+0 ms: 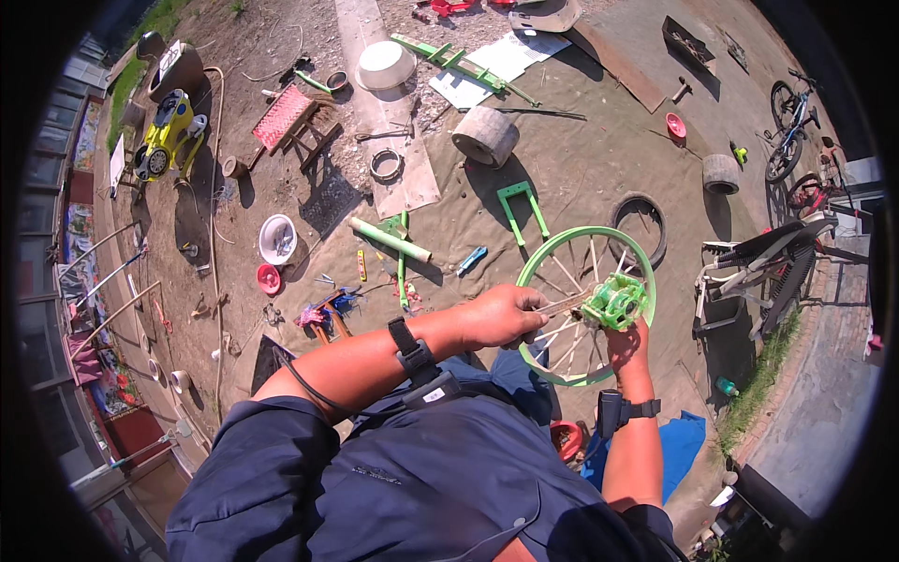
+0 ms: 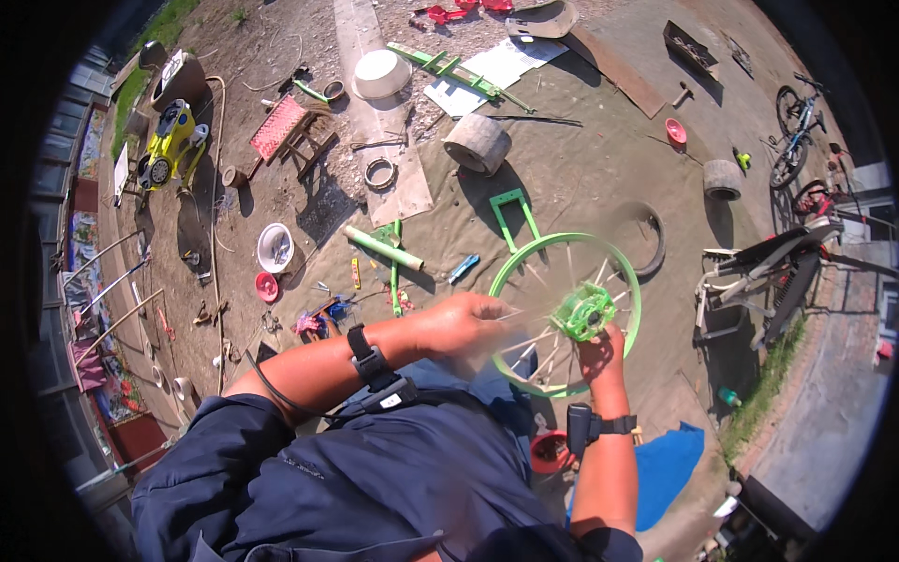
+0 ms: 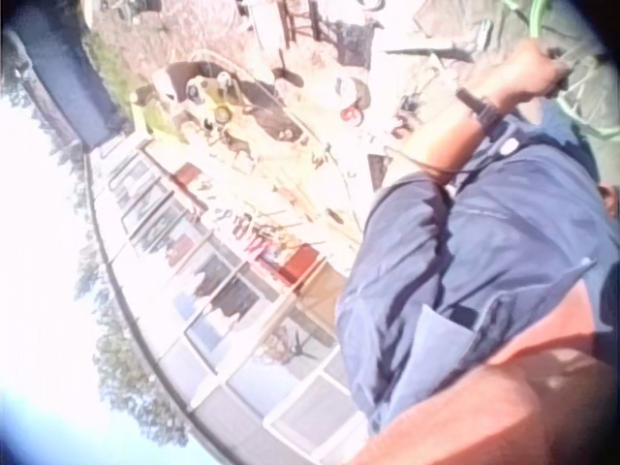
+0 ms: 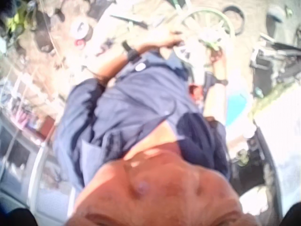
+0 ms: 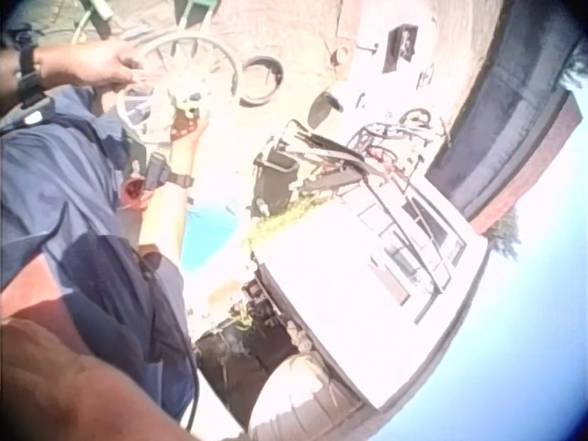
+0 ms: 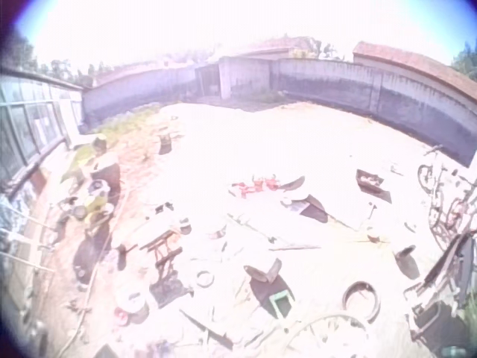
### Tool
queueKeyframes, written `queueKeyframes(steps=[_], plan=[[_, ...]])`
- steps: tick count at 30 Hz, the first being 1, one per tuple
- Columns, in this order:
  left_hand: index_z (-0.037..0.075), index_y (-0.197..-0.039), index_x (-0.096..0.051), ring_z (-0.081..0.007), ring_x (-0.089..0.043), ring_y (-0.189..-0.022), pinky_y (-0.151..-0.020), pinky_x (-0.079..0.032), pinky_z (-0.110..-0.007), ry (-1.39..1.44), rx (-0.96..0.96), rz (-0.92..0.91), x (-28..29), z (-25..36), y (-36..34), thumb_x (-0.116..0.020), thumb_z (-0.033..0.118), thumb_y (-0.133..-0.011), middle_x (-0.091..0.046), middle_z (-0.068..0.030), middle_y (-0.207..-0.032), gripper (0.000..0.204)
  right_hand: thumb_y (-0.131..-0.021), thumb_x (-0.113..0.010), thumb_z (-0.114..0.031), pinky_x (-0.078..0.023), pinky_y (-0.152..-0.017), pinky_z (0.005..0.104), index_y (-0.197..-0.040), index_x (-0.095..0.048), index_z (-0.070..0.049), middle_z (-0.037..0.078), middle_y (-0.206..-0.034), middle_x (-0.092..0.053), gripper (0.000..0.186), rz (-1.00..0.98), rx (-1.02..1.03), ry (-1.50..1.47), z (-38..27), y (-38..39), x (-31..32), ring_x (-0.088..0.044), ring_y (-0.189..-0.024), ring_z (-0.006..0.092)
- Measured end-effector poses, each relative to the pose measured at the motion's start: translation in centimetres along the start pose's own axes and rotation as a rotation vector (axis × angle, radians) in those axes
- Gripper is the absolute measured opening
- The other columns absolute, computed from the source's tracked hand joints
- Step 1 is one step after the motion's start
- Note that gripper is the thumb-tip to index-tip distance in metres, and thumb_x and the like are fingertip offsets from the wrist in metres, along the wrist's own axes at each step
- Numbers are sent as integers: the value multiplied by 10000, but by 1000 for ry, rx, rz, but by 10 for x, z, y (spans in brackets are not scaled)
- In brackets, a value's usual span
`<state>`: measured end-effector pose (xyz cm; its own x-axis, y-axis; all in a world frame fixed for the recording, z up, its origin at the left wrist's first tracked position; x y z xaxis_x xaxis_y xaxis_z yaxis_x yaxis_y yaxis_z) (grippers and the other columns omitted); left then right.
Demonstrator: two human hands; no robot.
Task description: The person is repairing a green bicycle wheel by removing and reattaching the pedal crank arm. They use a wrench to loosen and tighten the crank bolt, remove the crank arm, and then reattach it to the wheel hub.
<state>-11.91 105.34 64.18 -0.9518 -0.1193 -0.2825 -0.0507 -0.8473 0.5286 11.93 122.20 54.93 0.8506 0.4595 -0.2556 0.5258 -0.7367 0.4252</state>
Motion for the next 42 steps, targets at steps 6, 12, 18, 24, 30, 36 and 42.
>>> queueKeyframes(steps=[6, 12, 18, 24, 30, 36, 42], plan=[[17, -1122, -641, -82, -521, -572, -496, -410, -259, 102, -51, 284, 15, -30, -1, -582, 192, -954, -607, -5, -720, 249, -909, -671, -219, -507, -734, 307, -1018, -670, -38, 34, -906, -698, 211, -369, 247, 766, -25, -60, -68, -619, -805, 138], [32, -1140, -641, -70, -483, -528, -469, -375, -246, 257, -74, 479, -5, -61, 19, -587, 205, -957, -585, 4, -706, 257, -911, -638, -138, -505, -768, 293, -1081, -666, -22, 37, -945, -702, 208, -706, 100, 769, -36, -72, -113, -619, -857, 113], [22, -1114, -660, -66, -498, -569, -516, -399, -237, 455, -14, 546, -27, -61, 43, -588, 195, -956, -550, 18, -710, 245, -909, -615, -133, -513, -846, 334, -1158, -647, -27, 106, -1055, -705, 273, -1037, 173, 923, -27, -74, -133, -652, -950, 207], [10, -1128, -655, -62, -501, -554, -502, -394, -233, 422, -8, 609, -20, -60, 58, -577, 193, -960, -570, 11, -715, 260, -872, -672, -170, -507, -836, 389, -1059, -675, -62, 107, -1019, -687, 216, -1144, 358, 1075, -32, -53, -174, -643, -935, 279], [-9, -1132, -652, -65, -552, -711, -612, -456, -251, 230, -168, 684, 11, -58, 69, -592, 174, -934, -644, 2, -851, 276, -868, -717, -342, -477, -794, 432, -937, -695, -65, 106, -922, -672, 286, -1091, 909, 1411, -36, -40, -217, -613, -870, 316], [-6, -1127, -647, -160, -629, -784, -728, -503, -335, 88, -183, 678, 63, -20, 105, -588, 174, -881, -684, -135, -869, 310, -859, -717, -352, -444, -712, 442, -848, -685, -61, 110, -831, -636, 294, -910, 937, 1298, -50, -40, -292, -582, -780, 304], [-28, -1038, -631, -190, -668, -740, -684, -516, -347, -126, -349, 796, 118, 27, 120, -605, 254, -907, -697, -139, -837, 312, -865, -731, -295, -471, -600, 353, -840, -686, 5, 98, -769, -668, 305, -641, 388, 922, -75, -52, -367, -605, -675, 188]])
Point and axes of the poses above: each hand's wrist, its own y-axis away from the middle knuckle, its own x-axis out of the back of the hand, z = x × y, the point moved 4 cm from there along -y, towards the middle knuckle
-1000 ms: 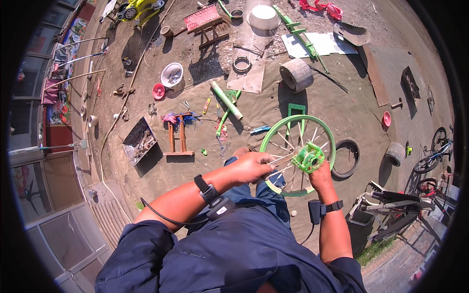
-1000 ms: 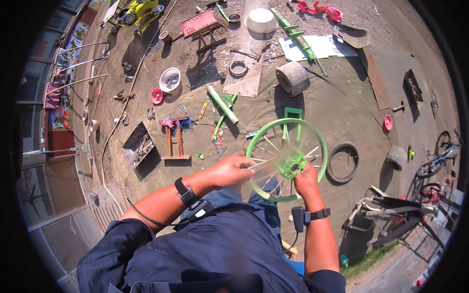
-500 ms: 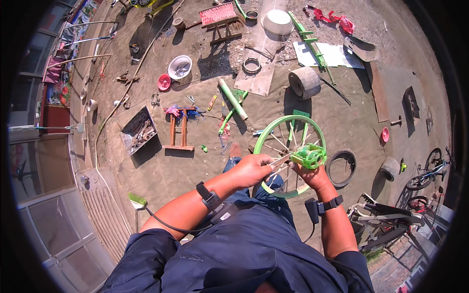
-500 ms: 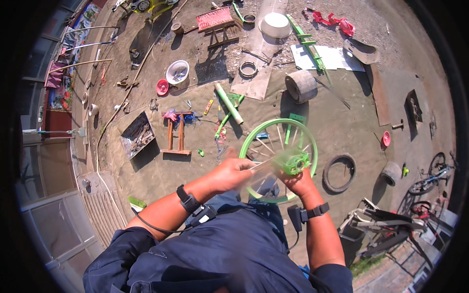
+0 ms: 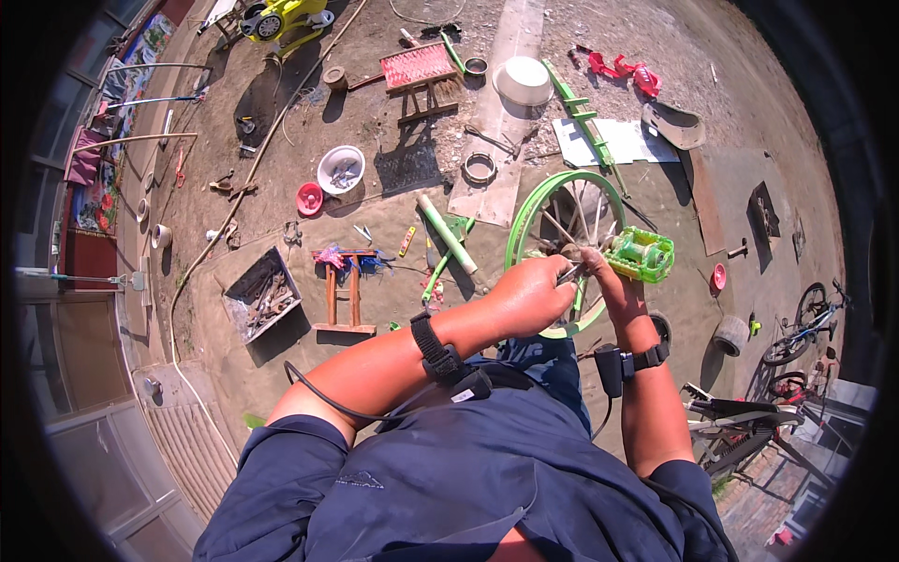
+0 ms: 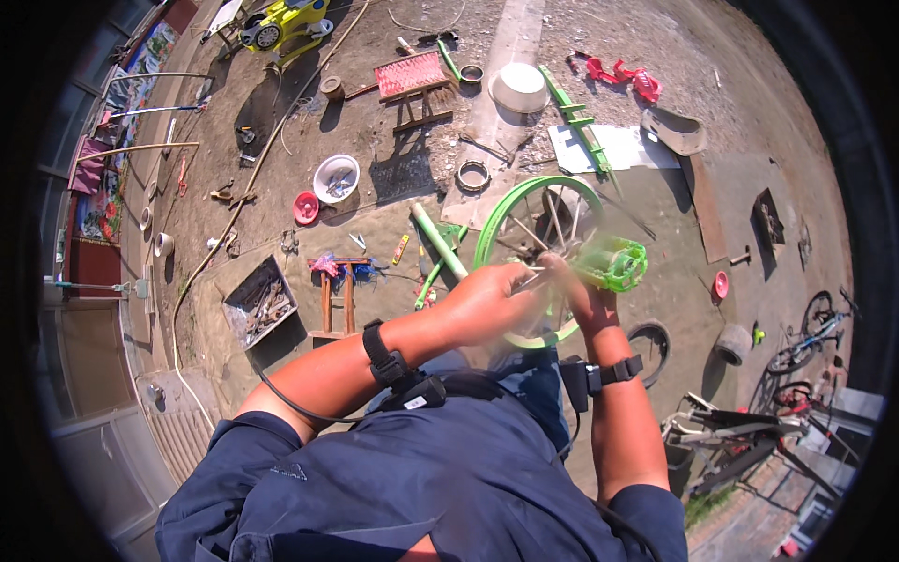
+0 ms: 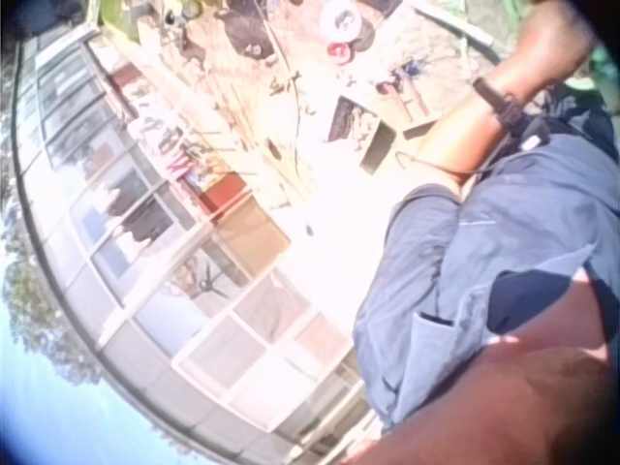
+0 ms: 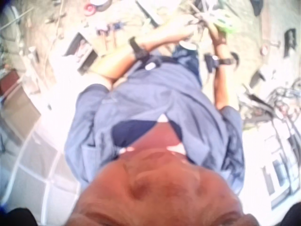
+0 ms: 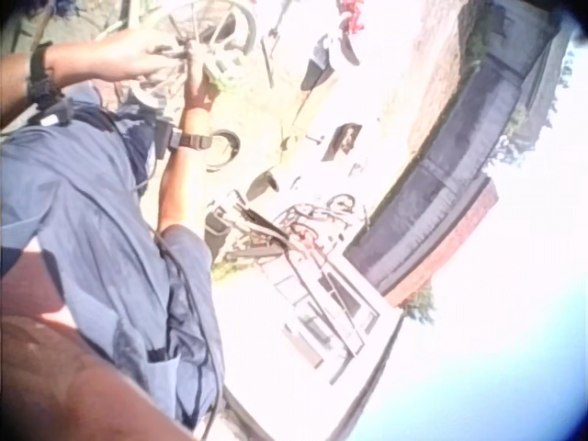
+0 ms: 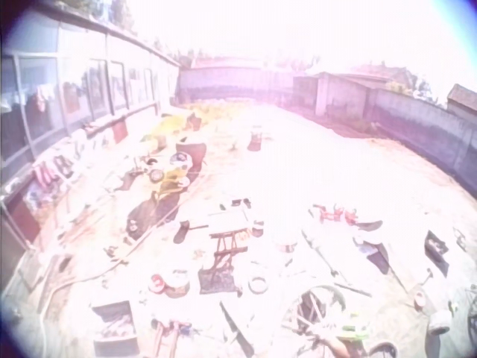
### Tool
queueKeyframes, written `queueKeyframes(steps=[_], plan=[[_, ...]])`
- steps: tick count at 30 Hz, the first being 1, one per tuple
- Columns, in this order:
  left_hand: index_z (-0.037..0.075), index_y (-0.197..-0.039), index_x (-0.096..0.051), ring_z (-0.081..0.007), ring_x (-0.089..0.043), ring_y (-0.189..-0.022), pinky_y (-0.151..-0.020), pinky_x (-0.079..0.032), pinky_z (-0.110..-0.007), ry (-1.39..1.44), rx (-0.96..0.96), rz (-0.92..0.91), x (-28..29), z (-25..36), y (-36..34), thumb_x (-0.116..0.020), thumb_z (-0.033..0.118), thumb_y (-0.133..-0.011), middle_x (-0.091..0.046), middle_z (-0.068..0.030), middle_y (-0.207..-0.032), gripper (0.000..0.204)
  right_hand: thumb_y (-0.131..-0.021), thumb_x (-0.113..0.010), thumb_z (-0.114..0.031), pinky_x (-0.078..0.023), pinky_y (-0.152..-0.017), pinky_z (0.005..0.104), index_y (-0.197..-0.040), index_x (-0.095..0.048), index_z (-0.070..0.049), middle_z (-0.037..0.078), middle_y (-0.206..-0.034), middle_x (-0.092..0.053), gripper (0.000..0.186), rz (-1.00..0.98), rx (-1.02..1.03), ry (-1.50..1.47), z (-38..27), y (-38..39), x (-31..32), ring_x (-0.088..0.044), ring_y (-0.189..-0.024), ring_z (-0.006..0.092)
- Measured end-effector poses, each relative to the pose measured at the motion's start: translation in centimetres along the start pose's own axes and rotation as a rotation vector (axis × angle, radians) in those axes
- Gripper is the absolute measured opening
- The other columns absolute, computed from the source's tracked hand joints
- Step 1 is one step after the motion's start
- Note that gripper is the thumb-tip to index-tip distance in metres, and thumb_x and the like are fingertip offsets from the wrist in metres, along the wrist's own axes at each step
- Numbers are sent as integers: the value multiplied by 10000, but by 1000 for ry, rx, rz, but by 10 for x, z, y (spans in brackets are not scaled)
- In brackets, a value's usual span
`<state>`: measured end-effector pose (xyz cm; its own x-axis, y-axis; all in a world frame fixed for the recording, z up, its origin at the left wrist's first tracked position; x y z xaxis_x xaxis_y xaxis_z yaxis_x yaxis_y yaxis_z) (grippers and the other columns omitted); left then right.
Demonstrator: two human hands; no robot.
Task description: The person is repairing a green bicycle wheel by removing and reattaching the pedal crank arm. They use a wrench to loosen and tighten the crank bolt, remove the crank arm, and then reattach it to the wheel hub.
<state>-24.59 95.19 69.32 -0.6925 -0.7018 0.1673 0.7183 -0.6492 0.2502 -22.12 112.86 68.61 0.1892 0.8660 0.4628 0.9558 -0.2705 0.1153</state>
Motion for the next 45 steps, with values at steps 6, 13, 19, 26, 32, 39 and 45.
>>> queueKeyframes(steps=[6, 13, 19, 26, 32, 39, 45], plan=[[-33, -999, -613, -362, -652, -785, -727, -505, -453, 30, 15, 48, 42, 29, -56, -589, 274, -859, -664, -228, -828, 338, -903, -676, -203, -445, -618, 296, -922, -713, -12, 25, -767, -646, 196, 55, 63, -174, -32, -73, 3, -579, -689, 130], [-44, -958, -605, -338, -647, -724, -684, -504, -439, 89, 8, 17, 83, 15, -173, -611, 266, -838, -651, -213, -780, 333, -861, -728, -216, -455, -651, 283, -1072, -645, -25, 26, -932, -645, 297, 74, -95, -320, 19, -204, 4, -576, -771, 114], [6, -1001, -628, -120, -581, -617, -559, -480, -296, 471, 305, -65, 123, 7, -300, -586, 459, -964, -614, -21, -745, 457, -815, -769, -265, -477, -772, 314, -1144, -617, -29, 54, -1069, -630, 433, 31, -347, -515, 112, -339, 8, -587, -899, 150], [34, -1075, -643, -129, -649, -666, -557, -503, -262, 314, 662, -36, 182, -32, -416, -517, 475, -994, -681, -51, -897, 466, -857, -750, -219, -489, -750, 273, -1059, -626, -48, 5, -950, -640, 292, 208, -431, -550, 122, -447, 65, -602, -837, 96], [37, -1103, -657, -315, -686, -807, -724, -534, -406, -675, 484, -147, 244, -50, -478, -615, 335, -924, -696, -166, -901, 350, -855, -745, -156, -506, -818, 295, -1080, -635, -35, 37, -1041, -660, 278, 444, -429, -699, 140, -502, 106, -633, -905, 128], [44, -1011, -662, -375, -625, -995, -843, -523, -460, -1145, 323, -403, 311, -40, -583, -668, 335, -859, -633, -185, -1006, 328, -864, -732, -163, -469, -835, 300, -1032, -647, -78, -6, -997, -644, 207, 751, -464, -727, 148, -530, 124, -594, -888, 102], [46, -1065, -706, -348, -669, -1033, -905, -528, -430, -1286, 378, -923, 343, -88, -708, -646, 350, -870, -695, -207, -1074, 367, -873, -714, -178, -446, -914, 305, -1062, -648, -45, 11, -1025, -643, 240, 1105, -605, -720, 163, -527, 103, -586, -961, 119]])
Point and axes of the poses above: each hand's wrist, its own y-axis away from the middle knuckle, its own x-axis out of the back of the hand, z = x × y, the point moved 4 cm from there along -y, towards the middle knuckle
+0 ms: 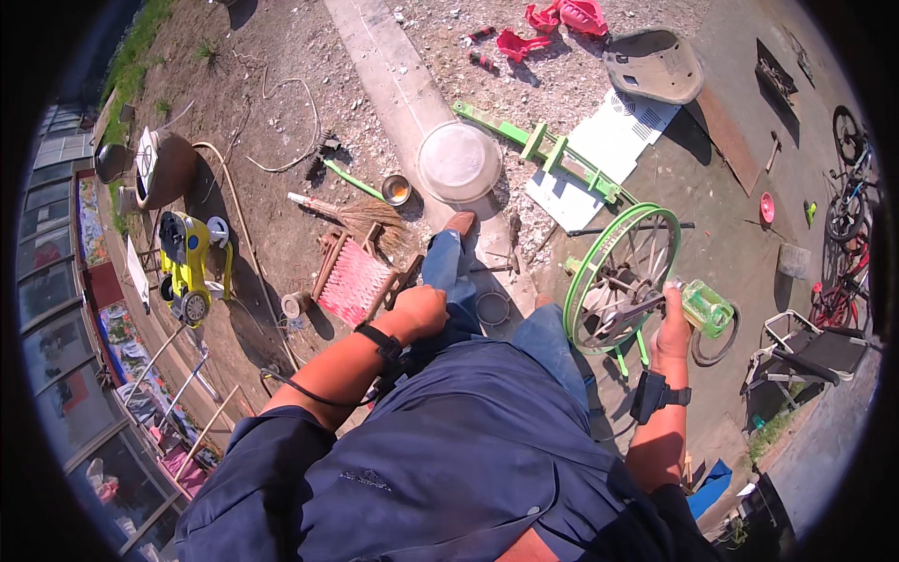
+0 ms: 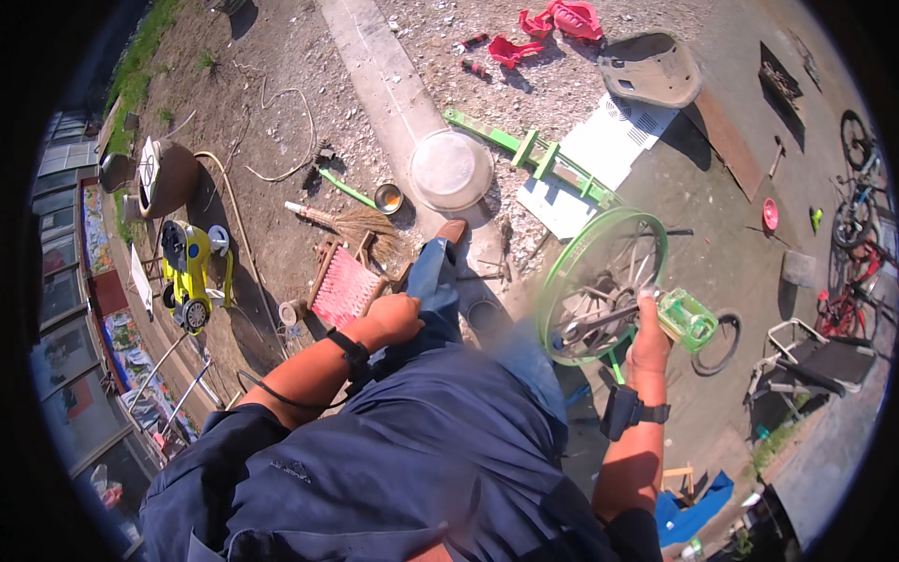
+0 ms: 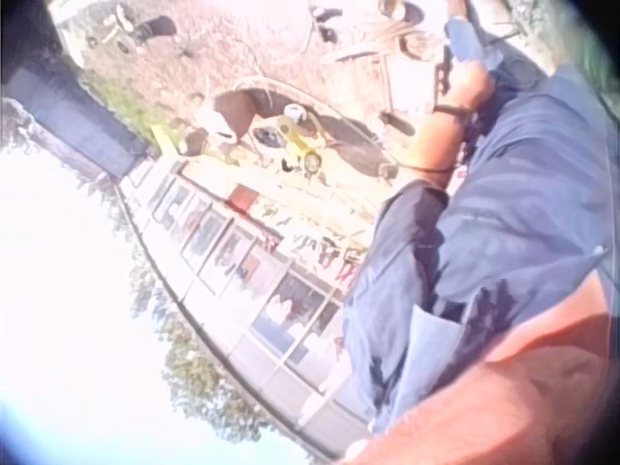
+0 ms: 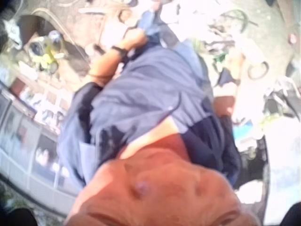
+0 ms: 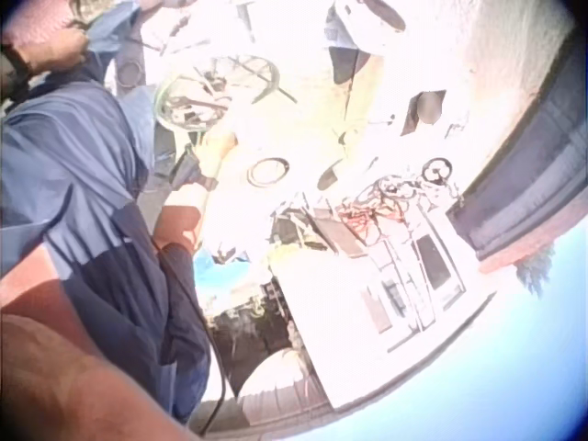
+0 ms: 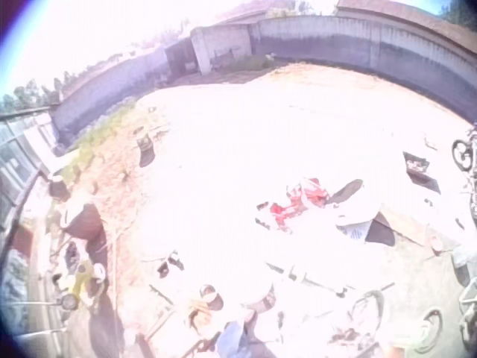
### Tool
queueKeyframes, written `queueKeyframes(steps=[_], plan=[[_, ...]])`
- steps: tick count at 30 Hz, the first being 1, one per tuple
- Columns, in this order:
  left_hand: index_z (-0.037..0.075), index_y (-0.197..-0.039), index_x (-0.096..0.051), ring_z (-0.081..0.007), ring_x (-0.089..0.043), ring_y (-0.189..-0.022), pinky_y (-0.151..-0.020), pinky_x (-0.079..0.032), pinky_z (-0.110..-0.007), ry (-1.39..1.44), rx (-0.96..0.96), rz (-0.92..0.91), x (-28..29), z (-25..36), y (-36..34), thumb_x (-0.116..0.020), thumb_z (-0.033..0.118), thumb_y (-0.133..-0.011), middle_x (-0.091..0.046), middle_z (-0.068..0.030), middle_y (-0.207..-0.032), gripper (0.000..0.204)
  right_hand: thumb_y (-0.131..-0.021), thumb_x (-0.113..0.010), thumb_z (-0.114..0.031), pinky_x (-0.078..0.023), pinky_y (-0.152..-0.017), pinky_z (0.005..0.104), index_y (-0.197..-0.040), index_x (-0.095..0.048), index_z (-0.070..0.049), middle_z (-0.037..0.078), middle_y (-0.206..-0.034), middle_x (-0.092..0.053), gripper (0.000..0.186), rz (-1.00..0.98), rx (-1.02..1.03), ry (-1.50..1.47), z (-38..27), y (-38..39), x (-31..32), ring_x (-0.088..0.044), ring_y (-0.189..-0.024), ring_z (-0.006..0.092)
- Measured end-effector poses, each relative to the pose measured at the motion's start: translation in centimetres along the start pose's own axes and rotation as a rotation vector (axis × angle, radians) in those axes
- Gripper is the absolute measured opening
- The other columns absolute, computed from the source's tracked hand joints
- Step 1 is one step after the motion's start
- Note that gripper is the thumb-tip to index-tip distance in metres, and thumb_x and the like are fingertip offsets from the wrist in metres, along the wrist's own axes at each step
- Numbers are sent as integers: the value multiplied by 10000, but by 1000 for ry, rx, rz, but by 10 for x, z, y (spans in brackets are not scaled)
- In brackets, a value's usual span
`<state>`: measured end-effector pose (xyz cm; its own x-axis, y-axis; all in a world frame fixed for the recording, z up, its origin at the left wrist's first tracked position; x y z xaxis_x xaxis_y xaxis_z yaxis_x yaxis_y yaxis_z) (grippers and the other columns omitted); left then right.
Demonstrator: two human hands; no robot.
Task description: The person is repairing a green bicycle wheel by removing and reattaching the pedal crank arm. They use a wrench to loosen and tighten the crank bolt, remove the crank arm, and then reattach it to the wheel hub.
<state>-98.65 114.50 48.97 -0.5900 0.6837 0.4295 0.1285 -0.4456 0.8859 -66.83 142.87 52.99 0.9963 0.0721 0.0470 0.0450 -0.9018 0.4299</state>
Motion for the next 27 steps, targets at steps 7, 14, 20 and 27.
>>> queueKeyframes(steps=[7, 14, 20, 27], plan=[[39, -948, -695, -358, -672, -918, -803, -521, -437, 4, -343, -300, 62, -90, -45, -665, 328, -842, -704, -183, -922, 309, -879, -695, -185, -442, -874, 304, -1022, -641, -44, 4, -992, -623, 208, 417, 4, 43, 20, 59, -22, -574, -936, 119], [28, -940, -677, -280, -676, -824, -743, -515, -399, -16, -389, -710, 93, -110, -42, -674, 312, -852, -697, -147, -868, 298, -916, -632, -279, -413, -834, 301, -885, -624, -72, 8, -844, -586, 210, 554, -111, -120, 60, 116, -53, -543, -847, 131], [35, -917, -692, -269, -679, -821, -737, -514, -395, -270, -549, -821, 79, -101, -65, -666, 364, -865, -699, -142, -852, 334, -942, -596, -256, -405, -806, 313, -843, -571, -86, 7, -818, -553, 199, 557, -187, -227, 113, 150, -63, -525, -823, 143], [20, -915, -680, -220, -698, -761, -721, -530, -361, -248, -267, -727, 69, -39, -98, -645, 422, -905, -709, -114, -814, 404, -925, -607, -275, -401, -834, 316, -854, -552, -82, 18, -821, -528, 213, 646, -254, -532, 211, 168, -51, -521, -840, 153]])
Point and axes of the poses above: each hand's wrist, its own y-axis away from the middle knuckle, its own x-axis out of the back of the hand, z = x × y, the point moved 4 cm from there along -y, towards the middle knuckle
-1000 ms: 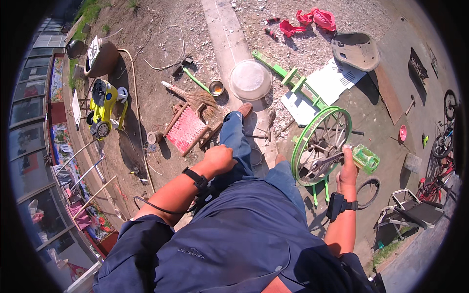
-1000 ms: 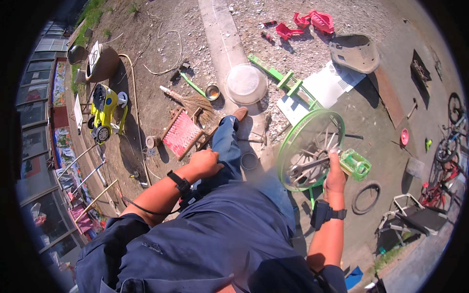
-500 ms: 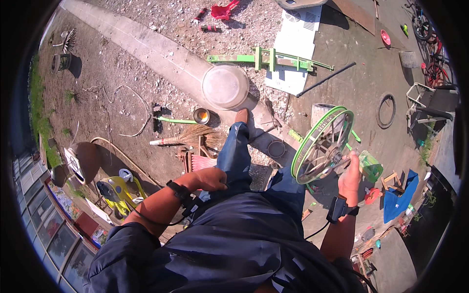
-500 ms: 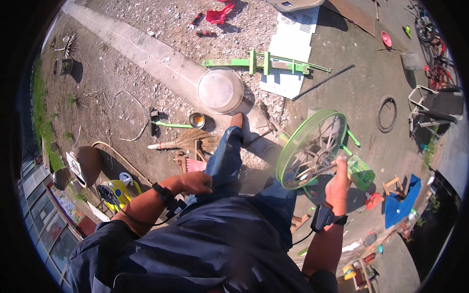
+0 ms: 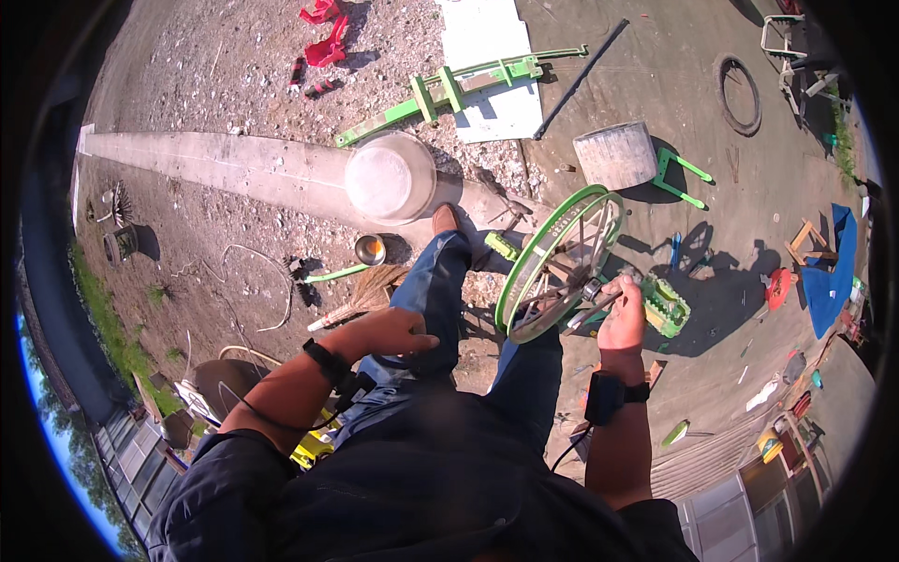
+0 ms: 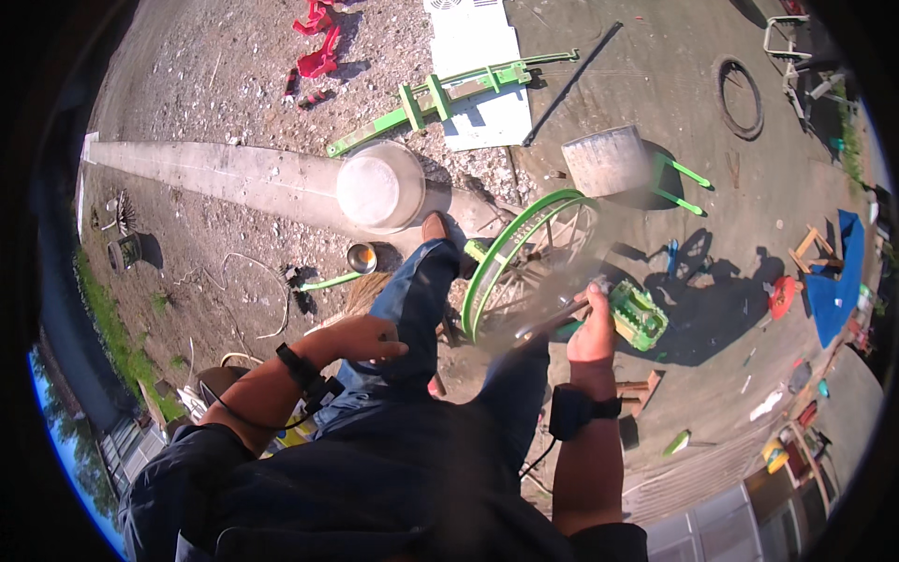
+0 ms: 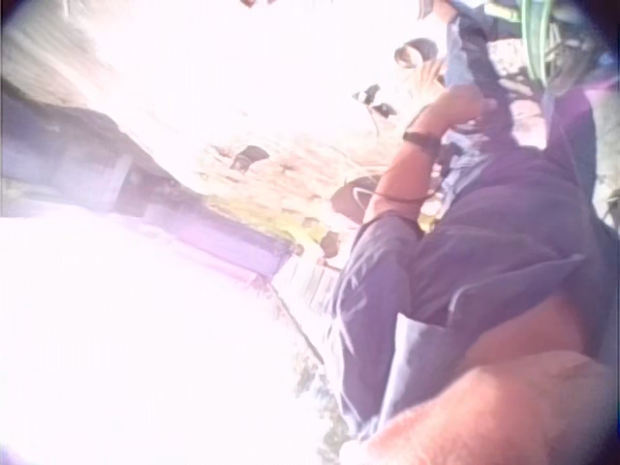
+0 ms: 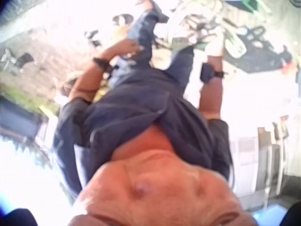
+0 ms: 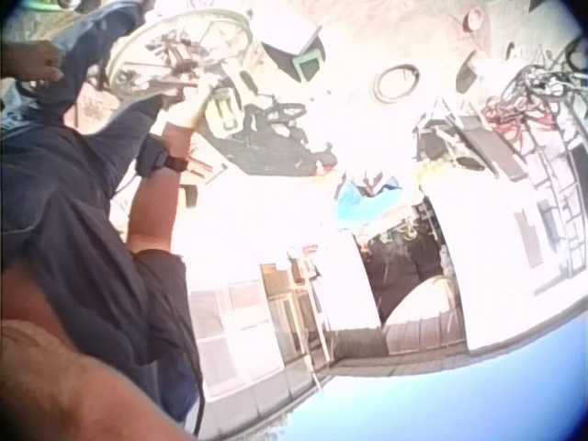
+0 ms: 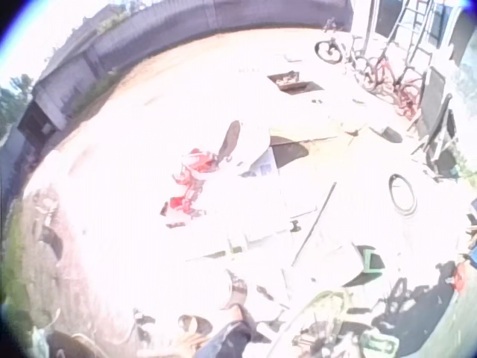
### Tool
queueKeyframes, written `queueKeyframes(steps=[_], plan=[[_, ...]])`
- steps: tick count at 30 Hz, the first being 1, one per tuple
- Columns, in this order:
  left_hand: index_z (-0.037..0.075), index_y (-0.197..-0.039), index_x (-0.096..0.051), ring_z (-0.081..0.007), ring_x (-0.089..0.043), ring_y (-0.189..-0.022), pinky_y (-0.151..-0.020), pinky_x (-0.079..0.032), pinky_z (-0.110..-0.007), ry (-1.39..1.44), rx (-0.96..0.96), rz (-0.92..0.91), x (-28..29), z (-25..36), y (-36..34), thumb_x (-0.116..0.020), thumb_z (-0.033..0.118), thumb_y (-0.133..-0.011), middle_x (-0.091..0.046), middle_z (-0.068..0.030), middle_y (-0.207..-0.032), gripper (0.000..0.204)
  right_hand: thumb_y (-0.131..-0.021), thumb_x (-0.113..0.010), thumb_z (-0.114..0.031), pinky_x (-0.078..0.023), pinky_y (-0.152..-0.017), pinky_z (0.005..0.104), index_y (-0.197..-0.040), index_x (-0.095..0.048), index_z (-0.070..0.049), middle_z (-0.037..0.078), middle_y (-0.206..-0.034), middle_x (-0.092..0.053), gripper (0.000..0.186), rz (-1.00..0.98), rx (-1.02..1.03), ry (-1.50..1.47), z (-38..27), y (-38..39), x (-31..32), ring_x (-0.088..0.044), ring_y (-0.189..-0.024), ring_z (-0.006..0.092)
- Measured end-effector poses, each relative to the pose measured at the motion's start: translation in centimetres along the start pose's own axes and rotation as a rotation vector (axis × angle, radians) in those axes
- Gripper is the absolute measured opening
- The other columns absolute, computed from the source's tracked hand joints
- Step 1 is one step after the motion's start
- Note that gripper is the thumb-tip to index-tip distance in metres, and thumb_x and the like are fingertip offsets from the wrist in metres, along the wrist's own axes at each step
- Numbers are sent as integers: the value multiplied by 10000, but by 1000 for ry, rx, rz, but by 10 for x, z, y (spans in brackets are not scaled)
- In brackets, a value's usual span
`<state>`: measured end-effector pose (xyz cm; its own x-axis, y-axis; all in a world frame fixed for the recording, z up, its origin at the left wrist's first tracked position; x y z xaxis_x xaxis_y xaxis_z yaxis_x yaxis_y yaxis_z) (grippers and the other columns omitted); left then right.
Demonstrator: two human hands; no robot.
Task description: The person is repairing a green bicycle wheel by removing and reattaching the pedal crank arm. They use a wrench to loosen and tighten the crank bolt, remove the crank arm, and then reattach it to the wheel hub.
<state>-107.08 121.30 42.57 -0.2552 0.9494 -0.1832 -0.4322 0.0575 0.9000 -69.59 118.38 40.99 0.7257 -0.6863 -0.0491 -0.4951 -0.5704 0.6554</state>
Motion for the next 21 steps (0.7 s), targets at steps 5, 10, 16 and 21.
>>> queueKeyframes(steps=[5, 10, 16, 21], plan=[[17, -945, -664, -183, -694, -745, -678, -538, -330, 73, 35, 308, 24, 34, -83, -607, 325, -957, -712, -106, -822, 313, -923, -605, -275, -414, -860, 307, -883, -566, -64, 23, -840, -524, 218, 48, -19, -176, 56, -26, 48, -530, -866, 159], [21, -970, -671, -267, -697, -770, -726, -535, -383, -361, -12, 446, 64, 30, -194, -619, 337, -924, -712, -146, -856, 324, -978, -520, -354, -419, -872, 313, -931, -548, -61, 37, -879, -556, 298, 123, -147, -393, 114, -57, 116, -535, -900, 150], [56, -1041, -672, -354, -644, -1024, -887, -492, -454, -713, 98, 498, 115, 8, -315, -636, 320, -859, -687, -182, -1062, 322, -973, -487, -397, -377, -919, 318, -984, -588, -94, 42, -945, -588, 320, 248, -141, -450, 176, -83, 185, -533, -931, 166], [100, -1169, -634, -335, -534, -1199, -1002, -436, -458, -939, 34, 471, 148, -10, -396, -661, 182, -833, -583, -156, -1225, 347, -979, -487, -323, -379, -920, 350, -980, -581, -68, 51, -937, -583, 272, 154, -107, -615, 224, -121, 194, -528, -947, 199]])
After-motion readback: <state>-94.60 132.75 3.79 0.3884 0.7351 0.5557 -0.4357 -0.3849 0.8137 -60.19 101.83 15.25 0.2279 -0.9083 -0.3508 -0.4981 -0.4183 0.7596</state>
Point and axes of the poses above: each hand's wrist, its own y-axis away from the middle knuckle, its own x-axis out of the back of the hand, z = x × y, the point moved 4 cm from there along -y, towards the middle knuckle
